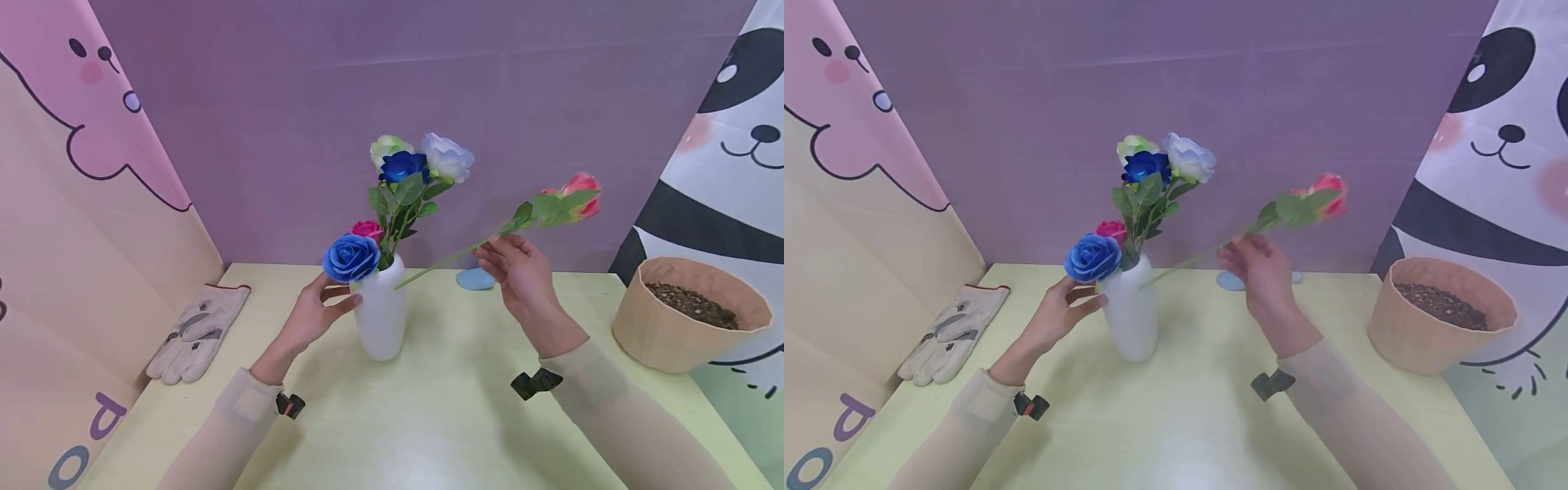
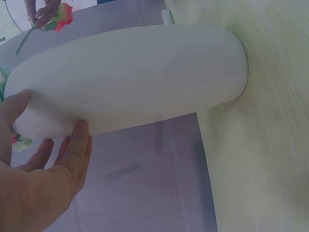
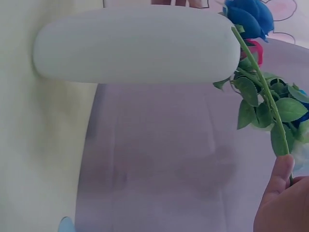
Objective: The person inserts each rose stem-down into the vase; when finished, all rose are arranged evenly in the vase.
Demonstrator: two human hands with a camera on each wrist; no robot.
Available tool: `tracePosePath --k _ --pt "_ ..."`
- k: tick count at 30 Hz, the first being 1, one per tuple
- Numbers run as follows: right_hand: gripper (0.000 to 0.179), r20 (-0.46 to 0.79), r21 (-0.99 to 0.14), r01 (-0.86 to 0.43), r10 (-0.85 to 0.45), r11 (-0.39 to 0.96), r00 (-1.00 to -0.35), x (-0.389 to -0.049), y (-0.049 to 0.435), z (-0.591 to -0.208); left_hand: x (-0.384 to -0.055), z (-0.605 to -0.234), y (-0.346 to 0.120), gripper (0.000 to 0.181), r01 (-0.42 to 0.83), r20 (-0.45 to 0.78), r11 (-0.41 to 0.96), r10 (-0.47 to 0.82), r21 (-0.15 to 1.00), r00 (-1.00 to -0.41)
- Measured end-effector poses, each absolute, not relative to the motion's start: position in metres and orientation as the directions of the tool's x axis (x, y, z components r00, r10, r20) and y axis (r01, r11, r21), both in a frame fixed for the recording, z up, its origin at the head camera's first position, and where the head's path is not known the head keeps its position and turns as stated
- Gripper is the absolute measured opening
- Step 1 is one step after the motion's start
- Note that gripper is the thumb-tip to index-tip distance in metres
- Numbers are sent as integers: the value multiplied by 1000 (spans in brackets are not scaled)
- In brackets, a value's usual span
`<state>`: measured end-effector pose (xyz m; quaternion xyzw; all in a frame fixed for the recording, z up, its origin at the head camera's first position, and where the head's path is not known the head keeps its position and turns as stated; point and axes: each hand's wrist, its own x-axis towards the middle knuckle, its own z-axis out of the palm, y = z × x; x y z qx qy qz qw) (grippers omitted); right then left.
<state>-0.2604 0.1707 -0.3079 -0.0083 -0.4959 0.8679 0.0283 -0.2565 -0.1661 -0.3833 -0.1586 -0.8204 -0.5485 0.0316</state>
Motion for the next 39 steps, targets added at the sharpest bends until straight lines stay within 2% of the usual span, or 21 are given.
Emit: tracePosePath --k 13,23,39 --pt "25 53 -828 -126 147 -547 -988 -266 160 -296 -259 -386 -167 55 297 226 337 236 893 -945" --pt "19 98 -841 -182 187 -510 -977 -269 150 -295 -259 -386 -168 56 294 221 341 237 893 -946" --pt "14 220 -902 -270 180 -338 -959 -272 118 -297 -259 -385 -168 57 280 207 344 234 896 -950"
